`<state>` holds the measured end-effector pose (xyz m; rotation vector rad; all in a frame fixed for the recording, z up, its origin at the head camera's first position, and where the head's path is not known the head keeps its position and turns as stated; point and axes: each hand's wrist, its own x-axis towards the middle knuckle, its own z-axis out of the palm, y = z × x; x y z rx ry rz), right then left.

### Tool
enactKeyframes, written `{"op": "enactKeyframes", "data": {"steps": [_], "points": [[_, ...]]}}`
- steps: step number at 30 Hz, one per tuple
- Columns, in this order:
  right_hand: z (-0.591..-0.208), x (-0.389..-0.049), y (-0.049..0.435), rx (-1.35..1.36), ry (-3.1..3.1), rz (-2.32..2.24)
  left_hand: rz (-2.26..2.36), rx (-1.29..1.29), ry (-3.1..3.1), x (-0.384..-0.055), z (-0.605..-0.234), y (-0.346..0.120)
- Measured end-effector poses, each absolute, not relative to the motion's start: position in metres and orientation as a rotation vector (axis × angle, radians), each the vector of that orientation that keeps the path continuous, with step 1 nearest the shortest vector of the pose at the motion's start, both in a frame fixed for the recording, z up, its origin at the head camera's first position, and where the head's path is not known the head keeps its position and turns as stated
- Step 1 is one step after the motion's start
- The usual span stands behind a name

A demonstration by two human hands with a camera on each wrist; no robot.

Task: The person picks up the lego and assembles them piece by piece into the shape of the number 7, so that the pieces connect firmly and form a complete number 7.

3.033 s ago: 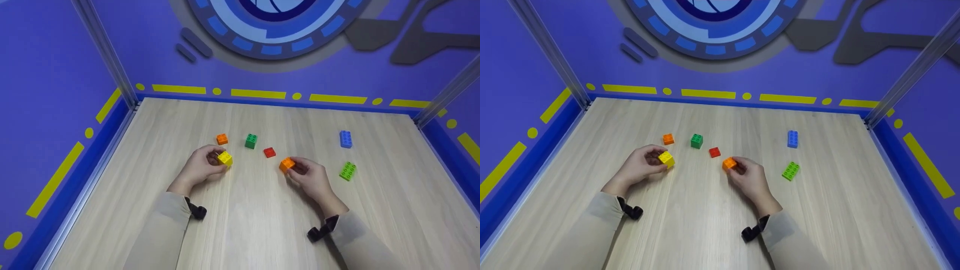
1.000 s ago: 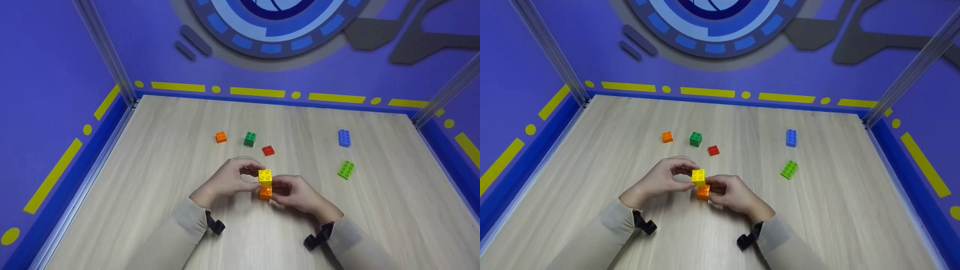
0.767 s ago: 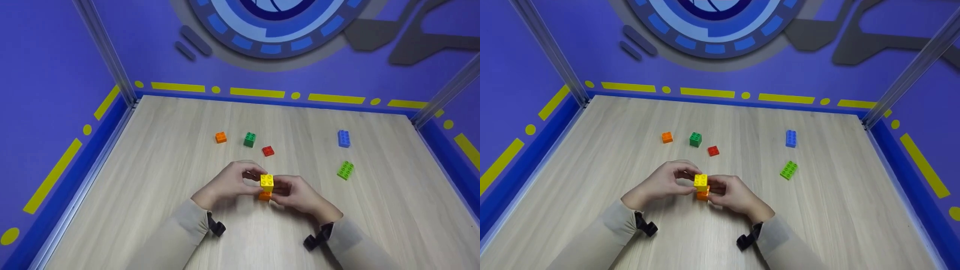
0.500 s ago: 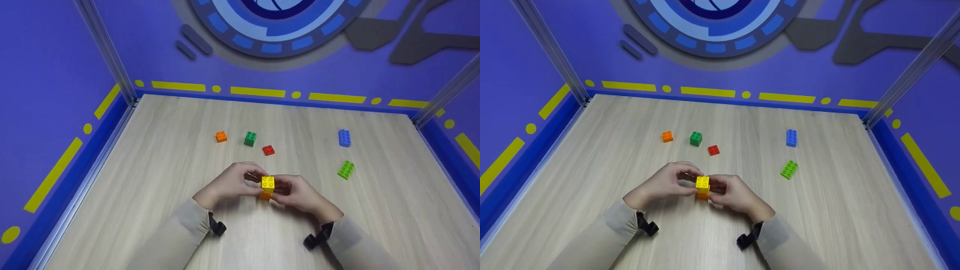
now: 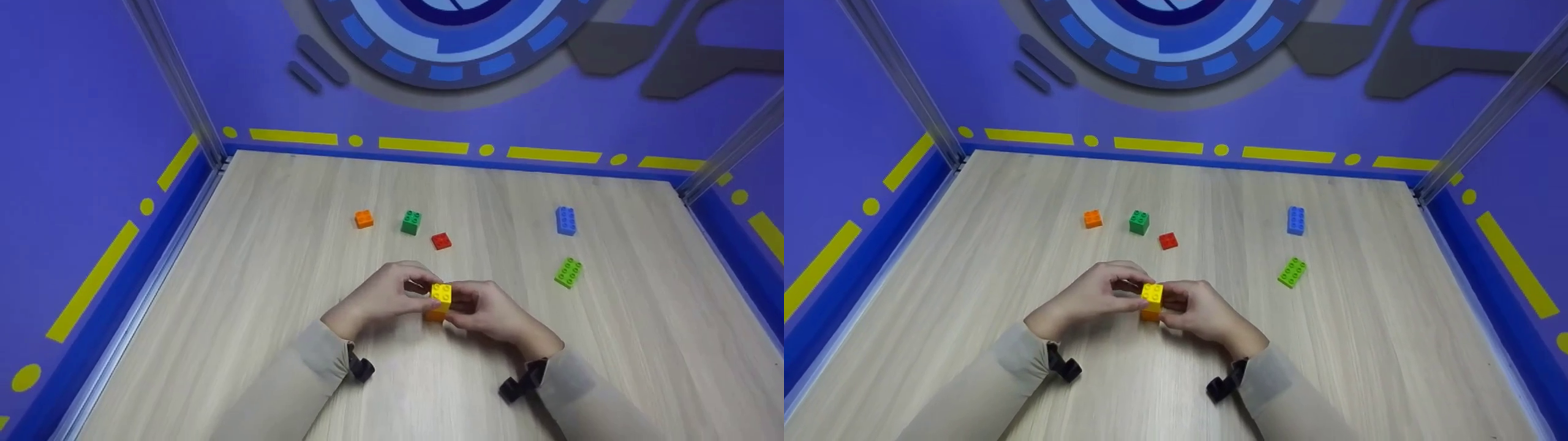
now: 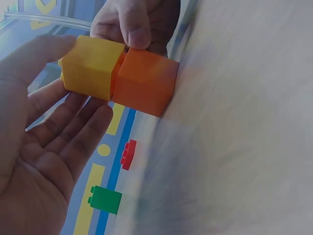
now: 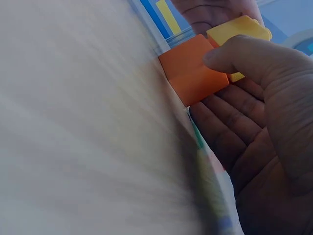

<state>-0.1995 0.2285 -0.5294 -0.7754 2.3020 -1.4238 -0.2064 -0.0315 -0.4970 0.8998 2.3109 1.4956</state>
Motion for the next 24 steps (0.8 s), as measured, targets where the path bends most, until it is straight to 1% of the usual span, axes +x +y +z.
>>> {"op": "enactKeyframes", "data": {"steps": [9, 24], "points": [[-0.52, -0.2, 0.227, -0.768, 2.364, -1.307, 1.486, 0.832, 2.338, -0.206, -0.491, -0.03], [-0.516, -0.198, 0.223, -0.786, 2.406, -1.267, 1.39, 0.811, 2.353, -0.206, -0.485, -0.029]]}}
